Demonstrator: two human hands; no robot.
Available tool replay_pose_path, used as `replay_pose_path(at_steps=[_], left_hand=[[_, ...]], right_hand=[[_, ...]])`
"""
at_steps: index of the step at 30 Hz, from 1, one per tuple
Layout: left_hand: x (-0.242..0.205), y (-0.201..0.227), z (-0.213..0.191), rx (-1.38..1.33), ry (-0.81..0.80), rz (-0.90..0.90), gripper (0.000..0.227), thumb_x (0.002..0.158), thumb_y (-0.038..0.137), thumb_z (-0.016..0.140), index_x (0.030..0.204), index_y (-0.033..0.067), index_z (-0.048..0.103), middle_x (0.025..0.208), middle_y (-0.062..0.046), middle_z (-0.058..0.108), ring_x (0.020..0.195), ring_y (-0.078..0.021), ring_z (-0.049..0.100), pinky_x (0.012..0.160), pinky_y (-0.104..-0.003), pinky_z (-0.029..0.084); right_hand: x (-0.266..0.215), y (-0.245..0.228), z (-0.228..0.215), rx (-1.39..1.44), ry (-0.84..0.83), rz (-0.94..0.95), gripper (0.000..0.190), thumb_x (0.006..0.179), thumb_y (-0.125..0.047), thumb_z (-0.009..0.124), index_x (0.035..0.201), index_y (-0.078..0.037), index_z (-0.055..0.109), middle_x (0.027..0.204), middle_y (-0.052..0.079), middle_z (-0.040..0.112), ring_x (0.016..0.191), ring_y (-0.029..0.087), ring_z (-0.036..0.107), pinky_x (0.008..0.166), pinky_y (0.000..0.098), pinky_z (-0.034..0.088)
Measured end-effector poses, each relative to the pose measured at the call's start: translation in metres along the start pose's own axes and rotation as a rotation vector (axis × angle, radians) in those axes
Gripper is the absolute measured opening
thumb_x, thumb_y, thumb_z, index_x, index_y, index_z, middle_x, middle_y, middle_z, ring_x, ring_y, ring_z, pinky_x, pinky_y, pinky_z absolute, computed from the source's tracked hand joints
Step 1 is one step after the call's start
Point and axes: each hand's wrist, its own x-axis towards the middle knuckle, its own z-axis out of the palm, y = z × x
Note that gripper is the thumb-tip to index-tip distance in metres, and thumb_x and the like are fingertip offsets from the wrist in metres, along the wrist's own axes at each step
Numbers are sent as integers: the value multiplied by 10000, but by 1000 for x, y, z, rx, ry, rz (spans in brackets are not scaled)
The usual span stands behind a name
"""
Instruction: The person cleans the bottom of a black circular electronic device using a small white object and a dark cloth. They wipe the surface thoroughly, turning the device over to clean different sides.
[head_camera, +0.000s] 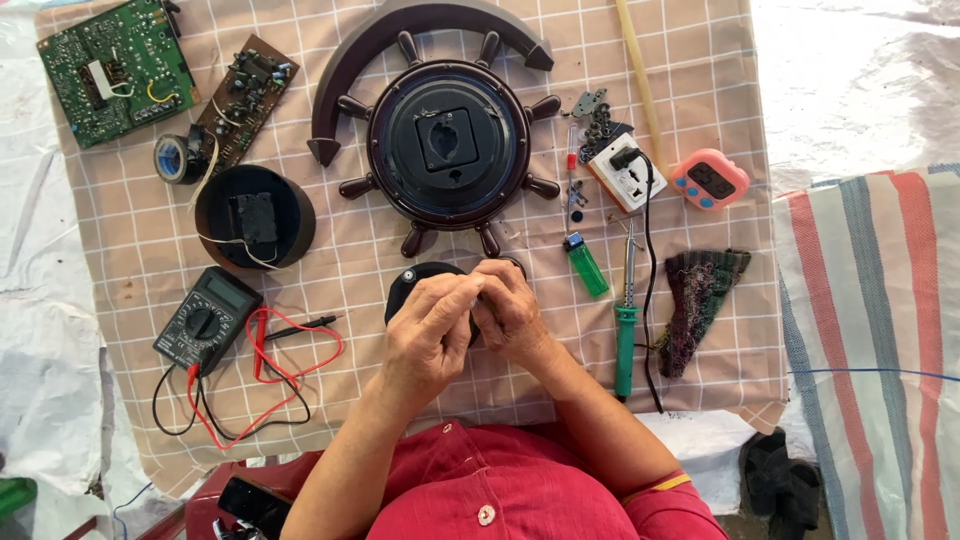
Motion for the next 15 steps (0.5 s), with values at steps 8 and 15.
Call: replay_pose_path(at_steps=[8, 15], left_hand=[[-15, -13, 6, 29, 2, -40, 221, 763, 66, 616, 980, 49, 651, 841, -98, 586, 717, -234, 610, 632, -317, 501], [-7, -12, 2, 12, -16, 43, 229, 769, -6, 556, 988, -6, 621, 860, -147, 601, 774, -292, 612, 682, -348, 499]], right_hand=[[-2, 1, 2, -10, 14, 10, 280, 867, -324, 453, 916, -64, 542, 849, 73, 529, 832, 254, 550, 760, 306, 430], [-3, 4, 3, -54, -12, 3, 163, 830, -192, 517, 908, -53, 554, 847, 94, 530, 828, 281, 558, 744, 346, 433]])
